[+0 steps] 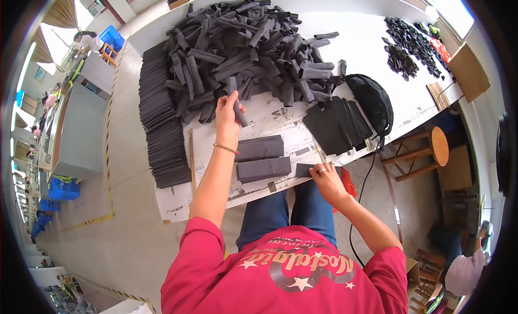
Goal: Assemble foam-like industrial components by hand on a factory workbench.
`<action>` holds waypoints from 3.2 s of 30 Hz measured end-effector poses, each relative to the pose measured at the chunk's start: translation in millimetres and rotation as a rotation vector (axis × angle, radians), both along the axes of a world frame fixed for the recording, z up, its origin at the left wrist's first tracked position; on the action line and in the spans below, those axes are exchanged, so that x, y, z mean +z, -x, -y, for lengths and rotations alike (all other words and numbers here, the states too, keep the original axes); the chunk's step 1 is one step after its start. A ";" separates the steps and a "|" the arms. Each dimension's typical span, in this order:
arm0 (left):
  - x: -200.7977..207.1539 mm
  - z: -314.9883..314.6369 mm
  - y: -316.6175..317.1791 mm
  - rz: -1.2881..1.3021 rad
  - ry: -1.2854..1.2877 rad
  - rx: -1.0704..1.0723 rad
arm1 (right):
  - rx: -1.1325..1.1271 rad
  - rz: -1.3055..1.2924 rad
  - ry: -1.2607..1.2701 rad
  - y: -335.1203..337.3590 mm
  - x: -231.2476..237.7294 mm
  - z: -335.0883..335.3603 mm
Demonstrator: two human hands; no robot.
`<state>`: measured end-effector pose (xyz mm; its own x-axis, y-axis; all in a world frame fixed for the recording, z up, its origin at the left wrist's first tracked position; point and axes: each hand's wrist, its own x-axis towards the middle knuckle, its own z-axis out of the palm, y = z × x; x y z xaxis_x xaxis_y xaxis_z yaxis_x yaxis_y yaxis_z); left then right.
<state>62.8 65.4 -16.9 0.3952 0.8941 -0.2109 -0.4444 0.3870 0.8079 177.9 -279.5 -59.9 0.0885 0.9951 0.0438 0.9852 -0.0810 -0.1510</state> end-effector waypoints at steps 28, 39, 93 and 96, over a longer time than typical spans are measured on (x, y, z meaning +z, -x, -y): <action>25.6 108.0 27.8 0.199 0.211 -0.352 | -0.287 -0.538 -0.580 38.4 81.4 -55.3; 24.4 112.9 21.2 0.124 0.225 -0.263 | -0.248 -0.470 -0.590 48.1 95.1 -56.6; 53.0 169.4 35.1 0.410 0.056 -0.350 | -0.122 -0.410 -0.816 87.3 101.5 -79.4; 47.6 169.1 32.8 0.387 -0.100 -0.326 | -0.118 -0.378 -0.676 76.2 85.1 -65.3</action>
<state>30.0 -103.7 30.7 0.6890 0.7196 0.0865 -0.5874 0.4845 0.6482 101.7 -214.1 25.3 0.3216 0.7466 0.5824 0.8477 0.0471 -0.5285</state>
